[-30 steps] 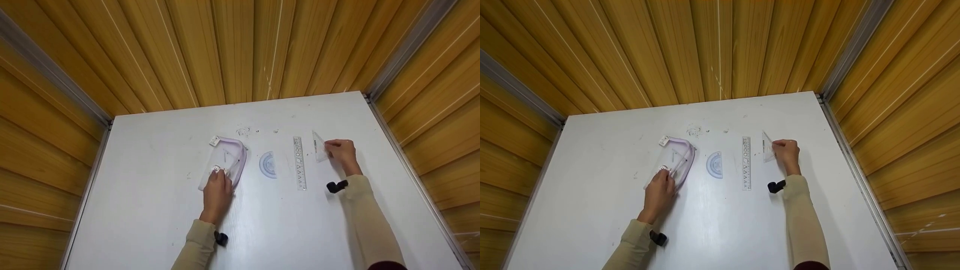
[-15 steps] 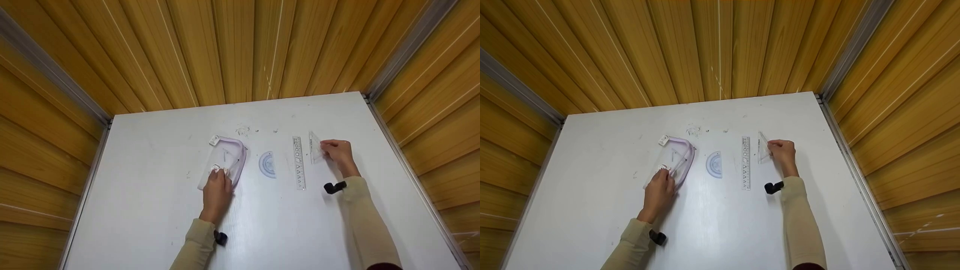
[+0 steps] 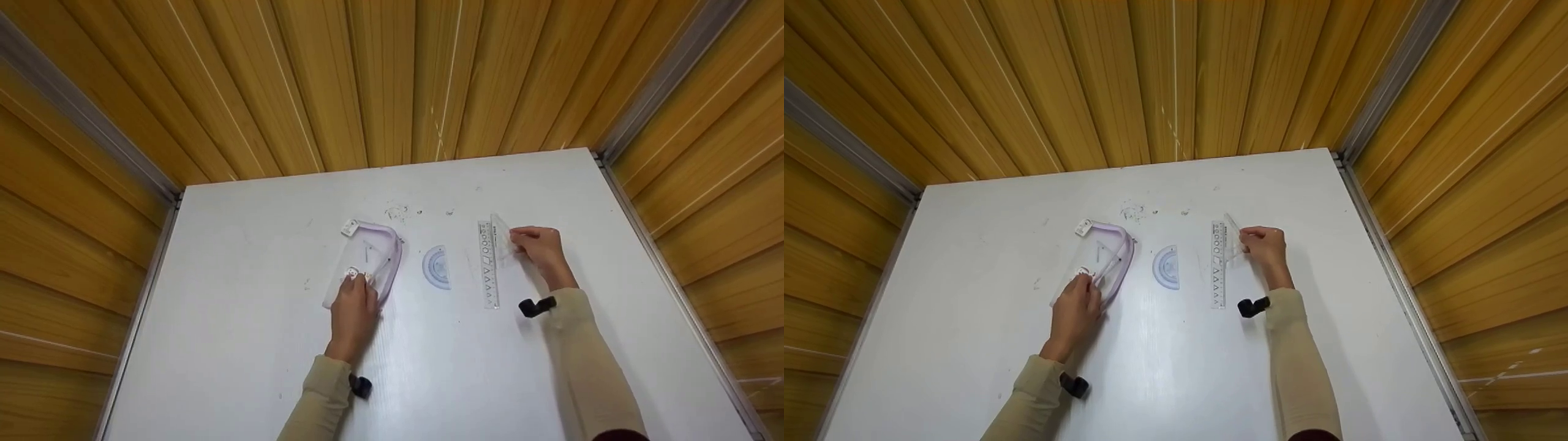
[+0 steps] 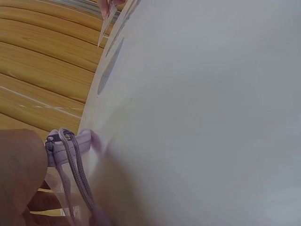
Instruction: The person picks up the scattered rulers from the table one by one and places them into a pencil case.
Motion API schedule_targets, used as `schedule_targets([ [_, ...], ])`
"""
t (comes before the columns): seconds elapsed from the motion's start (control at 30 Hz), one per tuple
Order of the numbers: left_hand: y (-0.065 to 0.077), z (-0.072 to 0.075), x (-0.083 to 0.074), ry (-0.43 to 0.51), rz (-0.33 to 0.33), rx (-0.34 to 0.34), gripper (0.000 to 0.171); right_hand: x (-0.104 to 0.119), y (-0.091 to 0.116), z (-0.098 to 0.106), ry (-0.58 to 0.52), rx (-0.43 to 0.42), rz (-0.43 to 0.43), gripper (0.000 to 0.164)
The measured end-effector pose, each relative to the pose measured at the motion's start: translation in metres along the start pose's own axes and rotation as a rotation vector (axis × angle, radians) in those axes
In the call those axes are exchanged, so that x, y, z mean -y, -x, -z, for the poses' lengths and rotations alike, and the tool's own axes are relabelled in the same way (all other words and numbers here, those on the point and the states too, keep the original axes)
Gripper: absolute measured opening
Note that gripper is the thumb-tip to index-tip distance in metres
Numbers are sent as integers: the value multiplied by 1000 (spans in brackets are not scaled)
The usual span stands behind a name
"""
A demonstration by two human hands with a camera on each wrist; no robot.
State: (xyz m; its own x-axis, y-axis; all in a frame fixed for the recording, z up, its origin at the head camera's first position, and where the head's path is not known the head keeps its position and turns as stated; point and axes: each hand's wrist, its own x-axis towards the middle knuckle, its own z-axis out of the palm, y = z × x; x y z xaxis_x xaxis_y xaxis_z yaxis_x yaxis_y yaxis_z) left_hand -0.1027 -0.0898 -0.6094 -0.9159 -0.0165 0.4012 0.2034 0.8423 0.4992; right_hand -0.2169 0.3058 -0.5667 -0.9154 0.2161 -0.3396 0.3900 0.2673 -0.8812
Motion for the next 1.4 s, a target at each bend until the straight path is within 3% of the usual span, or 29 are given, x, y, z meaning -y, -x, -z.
schedule_targets([
  [0.93, 1, -1, -1, -9, 16, -2, 10, 22, 14, -83, 14, 117, 27, 26],
  [1.17, 0, 0, -2, -14, 32, 27, 11, 30, 14, -110, 5, 168, 92, 25],
  [1.4, -1, 1, -1, -7, 67, 57, 15, 34, 15, -135, -39, 203, 71, 22],
])
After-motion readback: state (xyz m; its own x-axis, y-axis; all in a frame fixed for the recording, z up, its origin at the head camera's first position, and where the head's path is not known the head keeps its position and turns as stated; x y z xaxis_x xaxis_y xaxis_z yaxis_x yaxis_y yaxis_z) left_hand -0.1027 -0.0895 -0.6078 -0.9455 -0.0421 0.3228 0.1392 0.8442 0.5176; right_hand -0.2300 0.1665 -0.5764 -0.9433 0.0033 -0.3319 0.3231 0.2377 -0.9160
